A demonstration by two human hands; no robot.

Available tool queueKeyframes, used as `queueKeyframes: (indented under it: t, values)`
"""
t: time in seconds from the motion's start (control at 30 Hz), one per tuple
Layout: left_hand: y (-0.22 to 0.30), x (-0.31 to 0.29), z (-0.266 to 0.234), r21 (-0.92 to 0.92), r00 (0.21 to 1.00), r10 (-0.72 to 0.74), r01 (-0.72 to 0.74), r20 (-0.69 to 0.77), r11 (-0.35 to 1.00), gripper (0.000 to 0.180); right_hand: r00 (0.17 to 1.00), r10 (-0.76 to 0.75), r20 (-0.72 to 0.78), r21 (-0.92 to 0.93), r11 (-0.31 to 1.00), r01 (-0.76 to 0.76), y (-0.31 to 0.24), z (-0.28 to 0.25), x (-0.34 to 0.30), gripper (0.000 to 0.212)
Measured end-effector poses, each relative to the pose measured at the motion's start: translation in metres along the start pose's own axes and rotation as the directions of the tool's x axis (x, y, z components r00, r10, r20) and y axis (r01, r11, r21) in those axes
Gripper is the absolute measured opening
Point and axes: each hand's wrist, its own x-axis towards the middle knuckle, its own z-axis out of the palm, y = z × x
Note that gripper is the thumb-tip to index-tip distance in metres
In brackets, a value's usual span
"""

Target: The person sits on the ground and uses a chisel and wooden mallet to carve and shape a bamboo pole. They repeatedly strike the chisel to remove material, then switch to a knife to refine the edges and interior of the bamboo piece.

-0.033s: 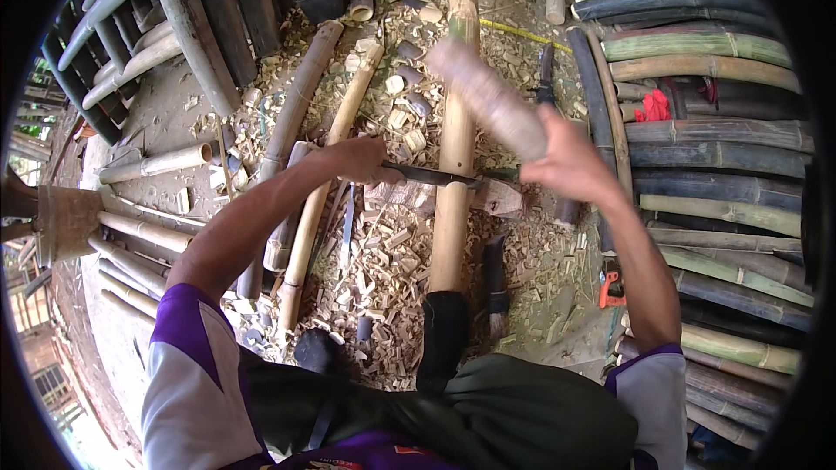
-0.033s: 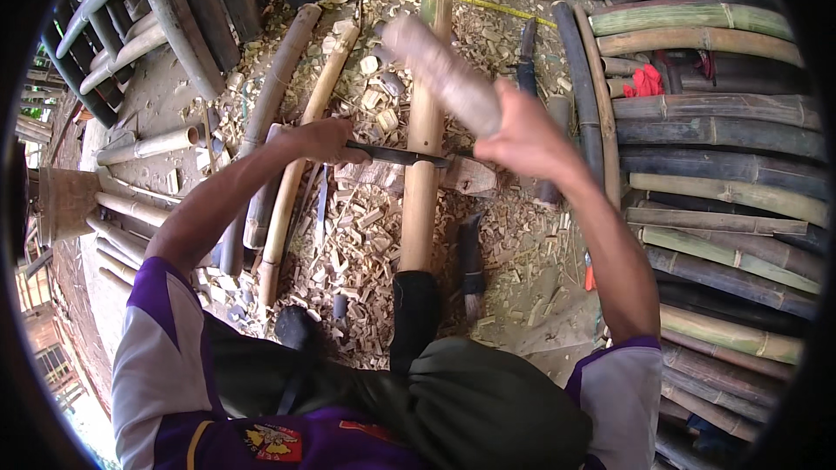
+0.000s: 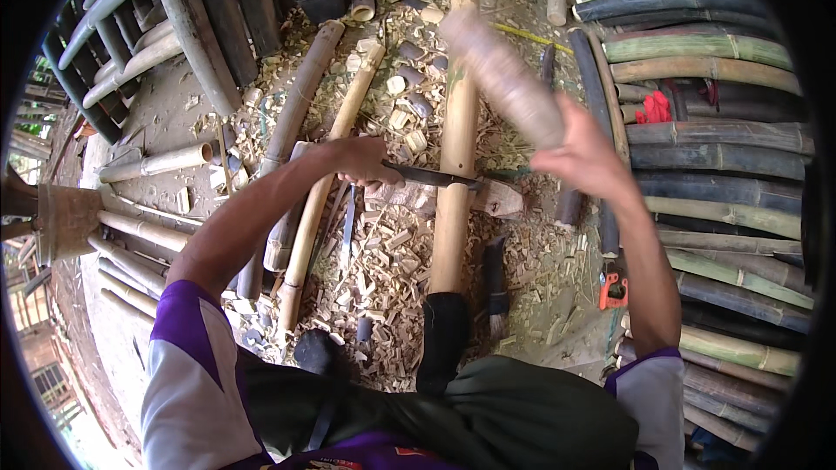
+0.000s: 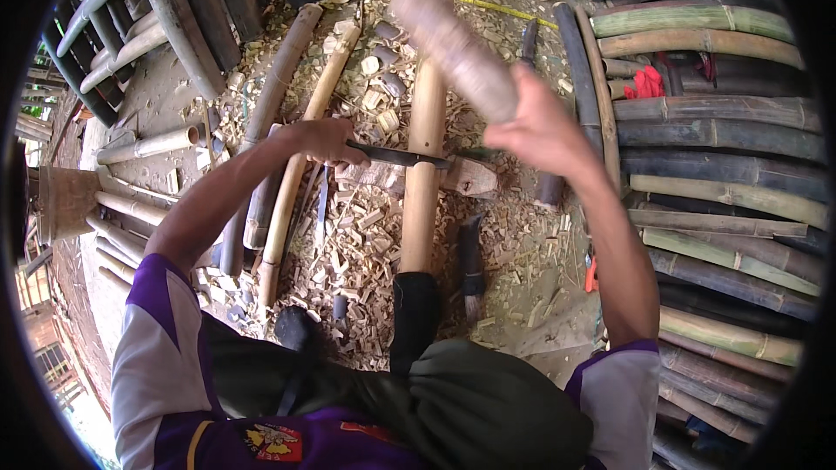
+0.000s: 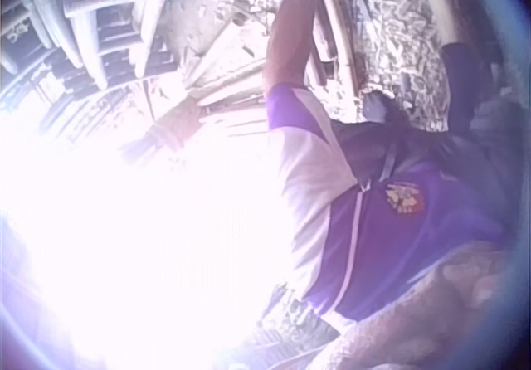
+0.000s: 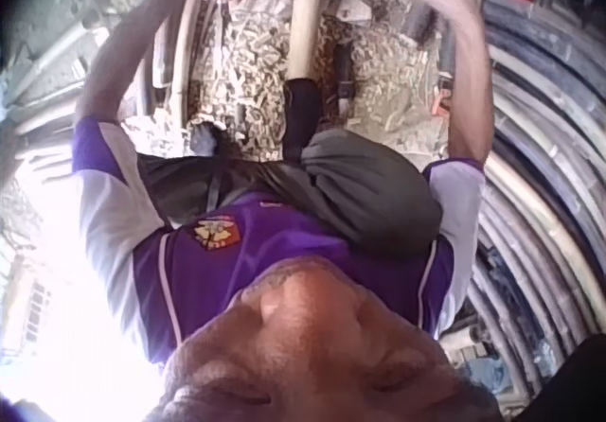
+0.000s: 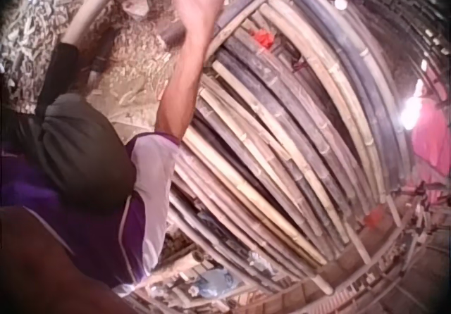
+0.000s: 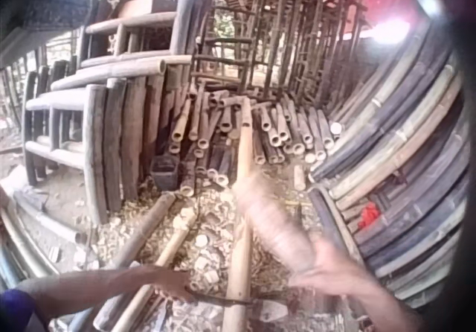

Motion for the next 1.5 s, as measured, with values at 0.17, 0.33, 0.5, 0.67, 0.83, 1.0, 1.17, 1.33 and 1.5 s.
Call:
queueKeyframes:
  t: [0.17, 0.33, 0.5, 0.67, 0.83, 1.0, 1.17, 1.33, 1.5]
  values:
    - [0.074, -0.022, -0.062, 0.416, 0.993, 0.053, -0.006, -0.102, 0.909, 0.022, 0.978, 0.038, -0.205, 0.514, 0.855, 0.074, 0.041, -0.015, -0.036, 0.044]
    - [0.08, -0.056, -0.026, 0.69, 0.69, 0.391, 0.219, -0.609, 0.69, 0.026, 0.883, 0.457, -0.109, 0.591, 0.744, -0.312, 0.083, 0.014, -0.1, 0.036]
    - [0.03, -0.076, 0.083, 0.428, 0.694, 0.297, 0.017, -0.656, 0.904, 0.021, 0.857, 0.512, -0.052, 0.684, 0.644, -0.343, 0.101, 0.038, -0.127, 0.044]
    - [0.014, -0.074, 0.122, 0.349, 0.778, 0.219, 0.0, -0.589, 0.937, 0.029, 0.861, 0.508, -0.029, 0.664, 0.653, -0.364, 0.099, 0.045, -0.133, 0.044]
    - [0.013, -0.073, 0.127, 0.32, 0.781, 0.18, 0.026, -0.598, 0.947, 0.03, 0.858, 0.513, 0.012, 0.643, 0.653, -0.399, 0.102, 0.048, -0.134, 0.049]
    - [0.01, -0.069, 0.128, 0.348, 0.776, 0.218, 0.002, -0.592, 0.937, 0.029, 0.861, 0.509, 0.016, 0.636, 0.659, -0.402, 0.102, 0.049, -0.135, 0.051]
    - [0.015, -0.066, 0.128, 0.345, 0.791, 0.16, 0.068, -0.591, 0.936, 0.02, 0.976, 0.194, -0.095, 0.291, 0.943, -0.159, 0.1, 0.052, -0.131, 0.049]
    - [0.024, -0.067, 0.118, 0.305, 0.858, 0.028, 0.151, -0.513, 0.94, 0.016, 0.733, -0.615, 0.292, -0.37, 0.634, 0.679, 0.068, 0.049, -0.113, 0.04]
    - [0.028, -0.066, 0.116, 0.3, 0.823, 0.049, 0.151, -0.566, 0.942, 0.01, 0.646, -0.522, 0.557, -0.662, 0.19, 0.725, 0.114, 0.047, -0.039, 0.028]
